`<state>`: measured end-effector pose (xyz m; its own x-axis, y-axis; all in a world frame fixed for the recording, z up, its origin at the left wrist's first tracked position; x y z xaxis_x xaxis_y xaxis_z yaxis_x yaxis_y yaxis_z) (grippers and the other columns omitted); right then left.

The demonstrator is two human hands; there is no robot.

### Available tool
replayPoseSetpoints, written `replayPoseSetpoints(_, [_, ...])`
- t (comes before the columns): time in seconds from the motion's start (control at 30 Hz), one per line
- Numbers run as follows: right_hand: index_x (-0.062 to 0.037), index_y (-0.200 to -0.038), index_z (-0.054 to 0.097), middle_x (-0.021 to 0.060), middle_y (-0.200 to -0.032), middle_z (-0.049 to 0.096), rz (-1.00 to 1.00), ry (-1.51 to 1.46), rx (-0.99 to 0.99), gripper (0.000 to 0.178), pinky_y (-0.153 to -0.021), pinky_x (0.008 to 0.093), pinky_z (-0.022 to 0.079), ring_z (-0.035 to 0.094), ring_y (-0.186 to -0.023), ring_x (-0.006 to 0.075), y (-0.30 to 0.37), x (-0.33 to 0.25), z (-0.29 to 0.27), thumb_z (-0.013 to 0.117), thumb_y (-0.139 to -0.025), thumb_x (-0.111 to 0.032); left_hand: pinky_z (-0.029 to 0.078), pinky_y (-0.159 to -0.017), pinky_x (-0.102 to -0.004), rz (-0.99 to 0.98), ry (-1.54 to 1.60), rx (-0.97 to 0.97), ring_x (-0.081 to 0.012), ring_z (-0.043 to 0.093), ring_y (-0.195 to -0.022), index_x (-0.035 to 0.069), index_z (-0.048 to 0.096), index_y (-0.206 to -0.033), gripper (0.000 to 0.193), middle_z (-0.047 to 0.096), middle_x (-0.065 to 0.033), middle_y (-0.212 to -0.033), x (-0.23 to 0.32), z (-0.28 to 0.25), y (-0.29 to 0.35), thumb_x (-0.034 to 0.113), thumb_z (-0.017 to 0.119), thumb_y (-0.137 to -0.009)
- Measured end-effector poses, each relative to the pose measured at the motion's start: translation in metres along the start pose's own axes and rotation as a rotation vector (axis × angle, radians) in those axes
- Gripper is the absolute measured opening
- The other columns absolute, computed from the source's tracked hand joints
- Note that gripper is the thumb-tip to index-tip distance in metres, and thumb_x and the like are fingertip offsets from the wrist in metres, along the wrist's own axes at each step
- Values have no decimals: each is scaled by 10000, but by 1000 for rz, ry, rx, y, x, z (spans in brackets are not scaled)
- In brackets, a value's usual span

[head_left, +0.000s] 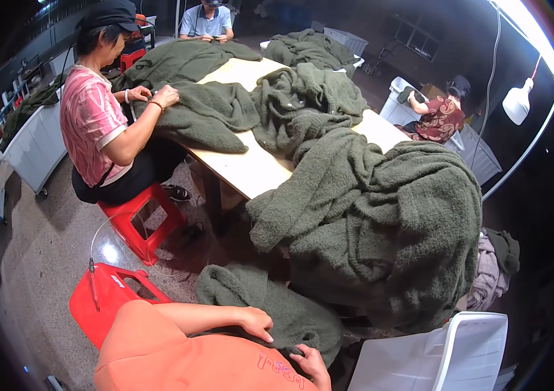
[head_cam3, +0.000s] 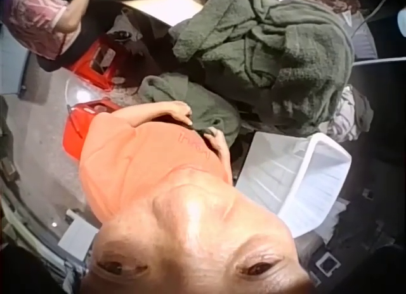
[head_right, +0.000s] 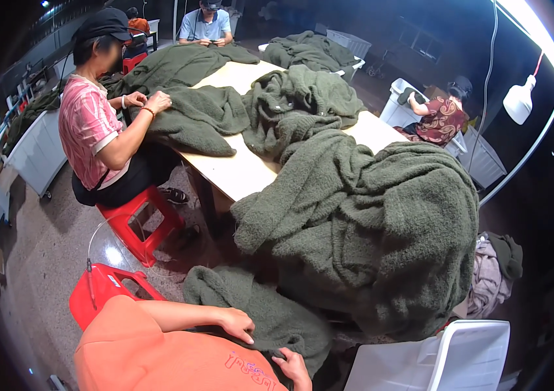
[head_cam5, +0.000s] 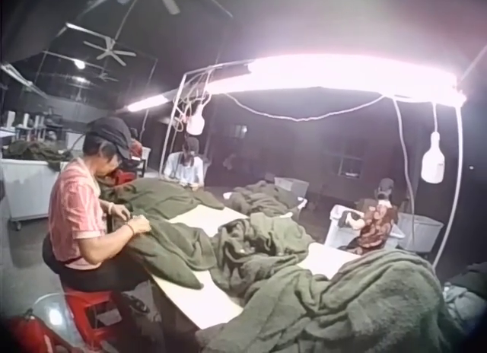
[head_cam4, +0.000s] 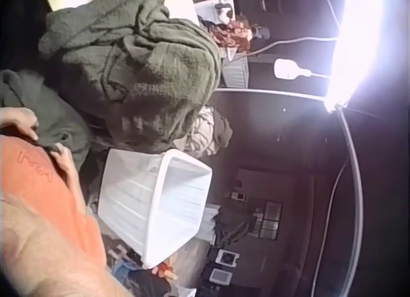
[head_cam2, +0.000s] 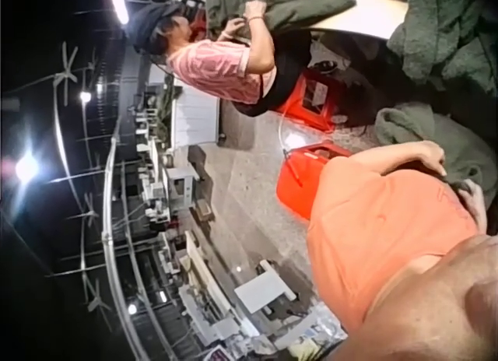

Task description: Inspecting and checking the quality of green fleece garments at a garment factory.

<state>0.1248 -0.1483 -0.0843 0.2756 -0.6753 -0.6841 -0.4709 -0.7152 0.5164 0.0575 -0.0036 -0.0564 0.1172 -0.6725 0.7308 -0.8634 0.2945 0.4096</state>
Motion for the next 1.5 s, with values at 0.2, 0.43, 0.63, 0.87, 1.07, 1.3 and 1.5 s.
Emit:
replayPoseSetpoints(0.2, [-36, -882, 615, 126, -1009, 573, -496, -69, 225, 208, -759, 292, 443, 563, -915, 231, 8, -73, -28, 650, -678, -58, 431, -631, -429, 276, -52, 241, -327, 567, -712, 31, 597, -756, 215, 581, -147, -692, 39, -25, -8, 241, 554, -769])
replayPoseSetpoints(0.43, [2, -905, 558, 92, -998, 584, -604, -552, 129, 174, -785, 266, 425, 538, -923, 151, -3, -99, -26, 595, -735, -1, 403, -583, -406, 241, 157, 328, -309, 542, -632, 57, 540, -750, 186, 552, -124, -646, 42, -45, -11, 238, 544, -797])
replayPoseSetpoints(0.63, [-12, -868, 547, 59, -825, 572, -284, -673, -118, 123, -696, 234, 426, 531, -773, 104, -18, -69, 1, 580, -750, -6, 384, -604, -386, 366, -41, 529, -272, 551, -658, 77, 504, -659, 199, 551, -80, -629, 49, -52, 0, 235, 567, -764])
replayPoseSetpoints(0.87, [-5, -802, 555, 145, -1117, 453, -715, -469, 121, 160, -869, 342, 368, 447, -1048, 261, 1, -116, -23, 616, -662, 42, 394, -614, -371, 338, 17, 609, -260, 555, -665, 76, 519, -674, 181, 558, -79, -641, 55, -67, 0, 230, 569, -757])
replayPoseSetpoints(1.07, [10, -774, 531, 76, -772, 552, -455, -551, 203, 126, -695, 259, 425, 532, -746, 148, -7, -90, -32, 596, -666, 8, 420, -558, -409, 297, -238, 361, -319, 538, -622, 55, 505, -598, 394, 526, -124, -580, 34, -67, -8, 428, 603, -675])
replayPoseSetpoints(1.3, [44, -837, 555, 71, -765, 578, -264, -644, 434, 171, -672, 224, 416, 524, -734, 103, -11, -36, -37, 608, -683, -9, 357, -468, -216, -60, 666, 414, -50, 452, -533, 19, 578, -715, 110, 512, 30, -580, -39, -81, 10, 76, 670, -699])
replayPoseSetpoints(1.5, [23, -804, 522, 135, -910, 551, -233, -161, 647, 154, -719, 302, 436, 555, -845, 259, -12, -50, -51, 588, -664, 26, 329, -458, -149, -181, 1076, 260, 3, 403, -523, 33, 592, -799, 148, 490, 72, -606, -28, -39, 2, -29, 645, -676])
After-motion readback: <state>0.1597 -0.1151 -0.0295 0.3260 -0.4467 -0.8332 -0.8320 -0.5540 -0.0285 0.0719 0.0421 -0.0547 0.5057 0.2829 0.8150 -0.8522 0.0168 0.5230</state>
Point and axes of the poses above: each hand's wrist, its own y-axis away from the middle knuckle, its own z-axis out of the palm, x = y × z, the point moved 9 cm from there along -y, towards the middle knuckle
